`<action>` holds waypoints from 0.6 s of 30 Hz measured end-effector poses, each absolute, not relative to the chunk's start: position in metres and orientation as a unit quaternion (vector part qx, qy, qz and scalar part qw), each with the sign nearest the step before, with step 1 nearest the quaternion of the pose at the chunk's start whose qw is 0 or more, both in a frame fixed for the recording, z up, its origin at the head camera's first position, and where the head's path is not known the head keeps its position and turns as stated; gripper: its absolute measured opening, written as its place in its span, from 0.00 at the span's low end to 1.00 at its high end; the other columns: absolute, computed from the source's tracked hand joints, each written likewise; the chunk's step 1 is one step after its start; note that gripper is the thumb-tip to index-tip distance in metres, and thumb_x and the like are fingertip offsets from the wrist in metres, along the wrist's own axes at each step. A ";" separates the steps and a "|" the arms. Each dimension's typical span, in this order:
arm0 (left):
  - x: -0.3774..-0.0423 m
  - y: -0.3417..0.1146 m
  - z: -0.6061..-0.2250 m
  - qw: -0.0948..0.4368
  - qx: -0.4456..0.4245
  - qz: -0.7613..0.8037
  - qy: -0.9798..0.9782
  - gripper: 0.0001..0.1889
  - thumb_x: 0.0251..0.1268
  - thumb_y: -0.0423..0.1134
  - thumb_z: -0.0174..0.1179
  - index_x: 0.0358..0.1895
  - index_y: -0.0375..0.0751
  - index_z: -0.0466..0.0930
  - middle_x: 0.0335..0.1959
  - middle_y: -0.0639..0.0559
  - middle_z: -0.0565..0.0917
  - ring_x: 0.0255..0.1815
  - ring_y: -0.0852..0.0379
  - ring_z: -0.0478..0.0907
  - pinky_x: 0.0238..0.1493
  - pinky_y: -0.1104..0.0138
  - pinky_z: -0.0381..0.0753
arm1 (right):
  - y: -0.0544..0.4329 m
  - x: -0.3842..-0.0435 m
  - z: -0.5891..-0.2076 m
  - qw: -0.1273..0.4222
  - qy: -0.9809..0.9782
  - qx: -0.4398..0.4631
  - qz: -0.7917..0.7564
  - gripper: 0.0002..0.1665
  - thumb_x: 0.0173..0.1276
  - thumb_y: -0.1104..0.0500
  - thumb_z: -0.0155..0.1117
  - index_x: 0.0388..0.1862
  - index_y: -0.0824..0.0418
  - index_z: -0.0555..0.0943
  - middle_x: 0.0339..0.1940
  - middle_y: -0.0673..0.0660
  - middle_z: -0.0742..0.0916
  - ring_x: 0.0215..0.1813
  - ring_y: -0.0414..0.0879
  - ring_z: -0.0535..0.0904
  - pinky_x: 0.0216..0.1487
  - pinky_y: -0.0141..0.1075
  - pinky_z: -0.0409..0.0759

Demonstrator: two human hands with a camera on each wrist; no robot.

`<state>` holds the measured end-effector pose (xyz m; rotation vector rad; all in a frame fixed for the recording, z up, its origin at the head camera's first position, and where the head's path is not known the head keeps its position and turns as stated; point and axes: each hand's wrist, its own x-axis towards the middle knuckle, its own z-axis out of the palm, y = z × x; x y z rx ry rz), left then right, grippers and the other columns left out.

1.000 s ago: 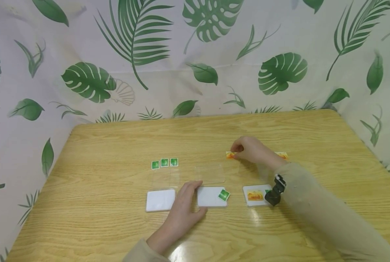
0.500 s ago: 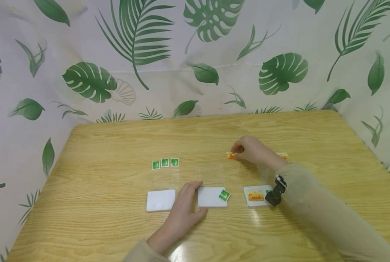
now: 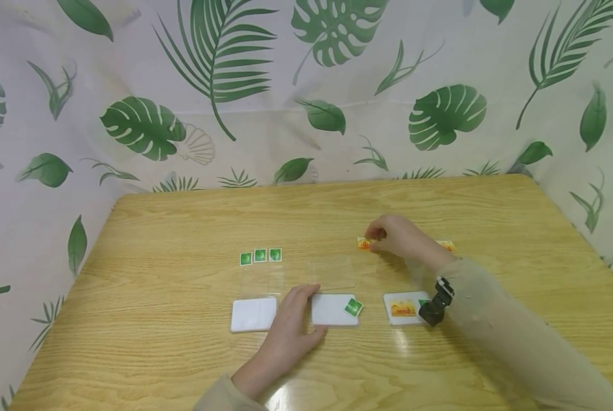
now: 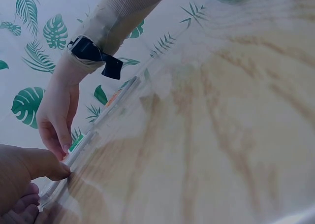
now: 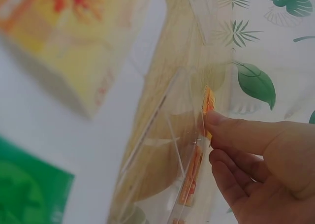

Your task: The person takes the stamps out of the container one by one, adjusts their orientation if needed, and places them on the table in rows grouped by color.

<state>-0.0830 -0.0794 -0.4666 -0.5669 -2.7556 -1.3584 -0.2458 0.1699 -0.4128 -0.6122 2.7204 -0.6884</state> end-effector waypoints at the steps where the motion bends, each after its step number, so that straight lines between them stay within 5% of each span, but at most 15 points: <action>1: -0.083 -0.079 -0.467 0.010 -0.182 -0.435 -0.882 0.36 0.51 0.30 0.68 0.65 0.33 0.63 0.60 0.44 0.71 0.62 0.49 0.68 0.65 0.57 0.66 | 0.170 -0.246 -0.413 0.134 0.939 -0.210 -0.237 0.11 0.59 0.65 0.70 0.41 0.66 0.84 0.38 0.57 0.84 0.42 0.51 0.77 0.47 0.45 0.78; 18: -0.084 -0.080 -0.466 0.008 -0.185 -0.432 -0.883 0.36 0.51 0.30 0.68 0.65 0.33 0.63 0.60 0.45 0.70 0.62 0.49 0.68 0.65 0.59 0.67 | 0.170 -0.244 -0.410 0.118 0.939 -0.218 -0.240 0.14 0.58 0.67 0.70 0.43 0.68 0.83 0.37 0.58 0.84 0.41 0.51 0.77 0.45 0.45 0.78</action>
